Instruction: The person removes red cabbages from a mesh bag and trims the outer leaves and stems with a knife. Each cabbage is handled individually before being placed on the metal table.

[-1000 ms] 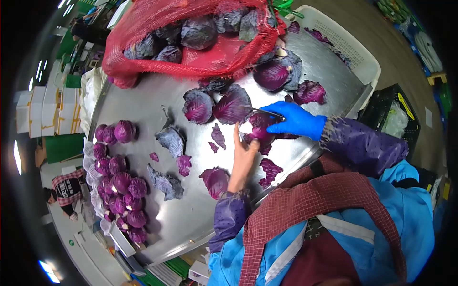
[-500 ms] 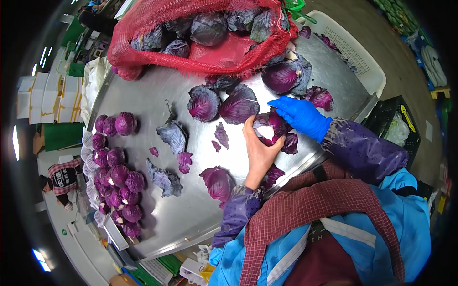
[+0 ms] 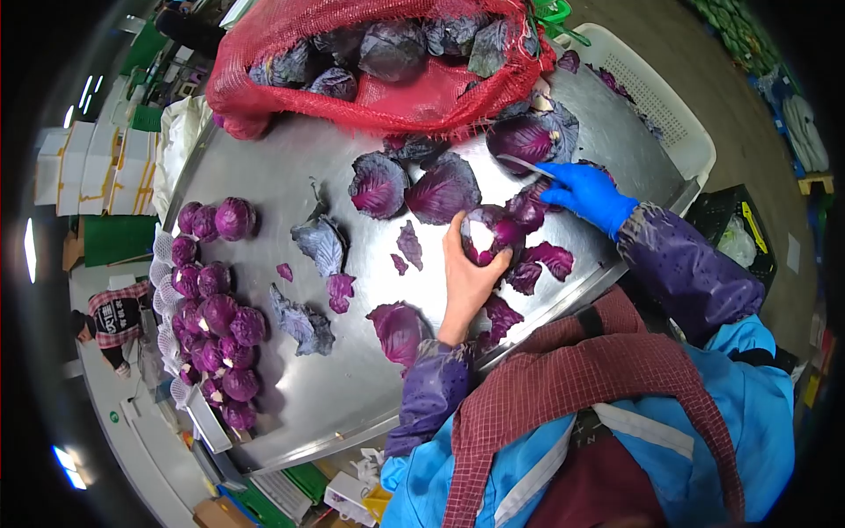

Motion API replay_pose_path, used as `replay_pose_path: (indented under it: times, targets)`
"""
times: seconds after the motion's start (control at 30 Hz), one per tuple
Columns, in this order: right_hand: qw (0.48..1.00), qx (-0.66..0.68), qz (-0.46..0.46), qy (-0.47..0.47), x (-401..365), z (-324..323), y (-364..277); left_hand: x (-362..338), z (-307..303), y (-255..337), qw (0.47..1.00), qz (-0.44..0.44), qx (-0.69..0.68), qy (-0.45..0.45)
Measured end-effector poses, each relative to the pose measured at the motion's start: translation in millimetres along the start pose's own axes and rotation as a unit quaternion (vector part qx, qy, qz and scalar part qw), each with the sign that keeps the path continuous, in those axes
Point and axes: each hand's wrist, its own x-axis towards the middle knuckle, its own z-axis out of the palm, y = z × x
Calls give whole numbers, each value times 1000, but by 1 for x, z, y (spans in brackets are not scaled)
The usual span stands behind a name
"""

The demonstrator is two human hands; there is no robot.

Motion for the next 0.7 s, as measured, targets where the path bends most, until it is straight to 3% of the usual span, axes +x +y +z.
replay_pose_path:
  times: [0.03, 0.07, 0.13, 0.23, 0.37, 0.43, 0.57, 0.7]
  targets:
    - [989, -16, -143, 39, -7, -1, -13, 1, 2, 1, 1000, 9, 17, 1]
    - [989, -15, -142, 39, -11, -3, -28, 1, 4, 1, 1000, 8, 17, 0]
    - [979, 3, -181, -93, -13, -14, -59, 2, 7, 0, 1000, 17, 5, 6]
    - [963, -93, -192, -164, -15, -23, -77, 4, 10, -3, 999, -4, 32, 8]
    - [956, -133, -194, -175, -9, -23, -75, 9, 5, 7, 998, -10, 51, -37]
    - [940, -168, -256, -151, -4, -17, -67, 12, 7, 3, 998, 7, 51, -37]
    - [939, -183, -253, -142, 9, -10, -76, 19, 9, 8, 996, 21, 68, -48]
    - [957, -174, -192, -130, 23, 3, -74, 22, 13, 9, 995, 32, 94, -30]
